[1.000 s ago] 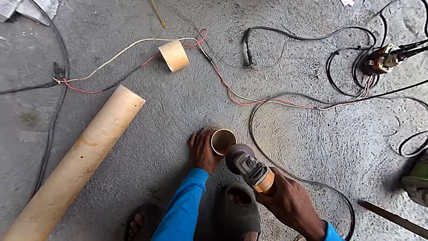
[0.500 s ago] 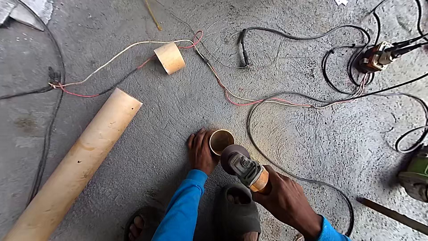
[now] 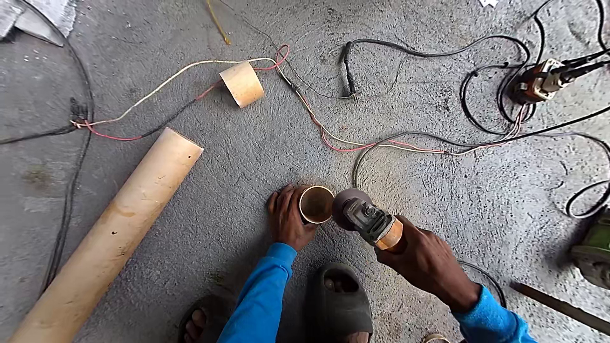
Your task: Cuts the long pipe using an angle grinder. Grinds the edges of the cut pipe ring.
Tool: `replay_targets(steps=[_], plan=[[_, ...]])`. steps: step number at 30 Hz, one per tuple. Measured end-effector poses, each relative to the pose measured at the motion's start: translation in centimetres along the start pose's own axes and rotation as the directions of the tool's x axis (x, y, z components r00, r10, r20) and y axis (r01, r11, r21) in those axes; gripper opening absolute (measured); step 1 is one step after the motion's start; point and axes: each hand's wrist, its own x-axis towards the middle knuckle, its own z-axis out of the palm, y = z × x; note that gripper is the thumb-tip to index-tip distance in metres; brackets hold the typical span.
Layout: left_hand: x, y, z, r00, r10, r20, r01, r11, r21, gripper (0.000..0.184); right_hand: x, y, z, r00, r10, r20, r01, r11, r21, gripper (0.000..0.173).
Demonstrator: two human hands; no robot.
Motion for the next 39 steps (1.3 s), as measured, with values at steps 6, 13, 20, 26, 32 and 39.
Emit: replay_targets(steps=[6,13,20,26,32,39], plan=[[-0.3,-0.5,-0.6,0.997,0.007,0.075,-0.003,0.999,-0.050,0.096,0.8,1.0,-0.9,0.998,0.058,-0.039,-0.051,0.987,0.152,0.064],[-0.7,-0.5,0.3,0.998,-0.042,0.049,0.042,0.999,0.005,0.122,-2.1,0.1,0.2,1.000,-0.001,-0.013,0.002,0.991,0.132,0.067],[-0.5,-0.4,0.5,1.000,0.009,-0.015,-0.009,0.999,0.039,0.076,-2.6,-2.7,1.2,0.996,-0.037,0.085,0.031,0.997,0.066,0.070],[-0.5,-0.3,0.4,0.999,0.025,-0.033,-0.024,1.000,0.020,0.064,-2.3,-3.9,1.0,0.987,-0.018,0.157,0.016,1.000,0.016,0.073],[-0.3,-0.2,0.3,1.000,0.007,-0.013,-0.006,0.999,0.034,0.071,-2.4,-3.0,1.0,0.992,-0.024,0.122,0.026,1.000,-0.015,0.070],[-0.3,-0.2,0.4,1.000,-0.012,-0.001,0.012,0.999,0.053,0.082,-0.9,-0.4,0.6,0.999,-0.046,-0.009,0.046,0.999,-0.018,0.063]])
